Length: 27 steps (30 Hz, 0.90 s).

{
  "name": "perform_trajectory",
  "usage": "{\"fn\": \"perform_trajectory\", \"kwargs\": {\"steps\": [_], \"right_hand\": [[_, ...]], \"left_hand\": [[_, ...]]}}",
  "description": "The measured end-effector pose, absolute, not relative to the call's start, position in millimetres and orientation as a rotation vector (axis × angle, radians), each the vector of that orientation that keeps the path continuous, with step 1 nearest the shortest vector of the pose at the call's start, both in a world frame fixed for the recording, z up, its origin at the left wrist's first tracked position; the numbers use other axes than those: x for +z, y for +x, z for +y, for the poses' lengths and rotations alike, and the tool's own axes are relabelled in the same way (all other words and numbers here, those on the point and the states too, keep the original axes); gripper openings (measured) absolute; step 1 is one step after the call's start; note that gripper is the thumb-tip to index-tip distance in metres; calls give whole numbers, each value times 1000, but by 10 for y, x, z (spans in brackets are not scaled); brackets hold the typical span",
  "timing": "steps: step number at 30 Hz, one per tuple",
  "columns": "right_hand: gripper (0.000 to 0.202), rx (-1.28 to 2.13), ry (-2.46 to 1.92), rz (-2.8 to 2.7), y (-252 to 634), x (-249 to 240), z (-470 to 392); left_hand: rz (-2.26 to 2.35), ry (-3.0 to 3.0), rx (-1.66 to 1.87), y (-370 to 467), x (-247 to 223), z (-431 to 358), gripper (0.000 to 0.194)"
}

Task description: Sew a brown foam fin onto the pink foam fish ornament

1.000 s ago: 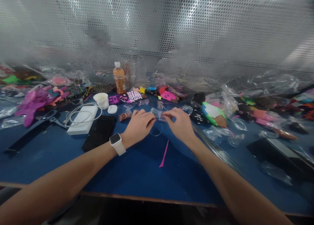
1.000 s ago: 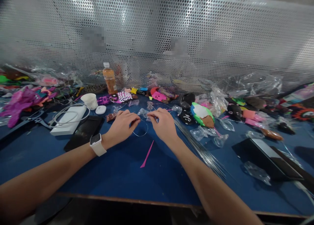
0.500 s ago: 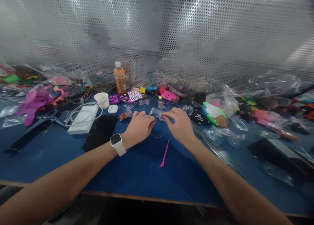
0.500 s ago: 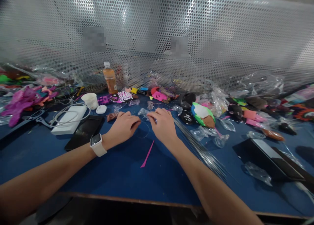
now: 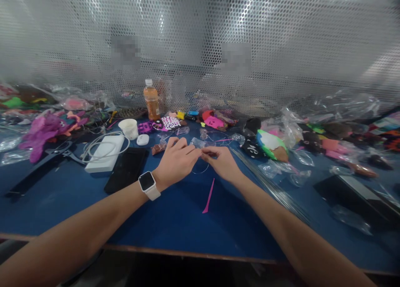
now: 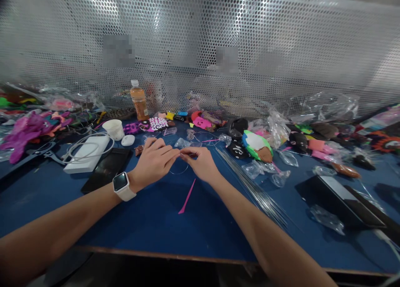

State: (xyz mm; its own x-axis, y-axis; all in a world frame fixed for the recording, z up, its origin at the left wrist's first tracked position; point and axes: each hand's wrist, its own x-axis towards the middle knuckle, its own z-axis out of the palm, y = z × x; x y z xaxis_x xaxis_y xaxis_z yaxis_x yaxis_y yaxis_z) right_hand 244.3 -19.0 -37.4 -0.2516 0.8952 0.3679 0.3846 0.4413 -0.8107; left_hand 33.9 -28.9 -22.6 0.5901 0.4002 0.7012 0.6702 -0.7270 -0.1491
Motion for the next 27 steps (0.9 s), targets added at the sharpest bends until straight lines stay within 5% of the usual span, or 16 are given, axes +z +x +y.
{"fn": "perform_trajectory", "kwargs": {"steps": [4, 14, 27], "right_hand": [[12, 762, -1125, -1796, 2473, -369, -158], [38, 1458, -1015, -1420, 2415, -355, -223], [35, 1609, -946, -1346, 2376, -312, -250]], "left_hand": [[-890, -2402, -895, 331, -228, -269, 23], [-901, -2485, -1009, 333, -286, -236, 25], [-894, -2514, -1024, 329, -312, -197, 25]]}}
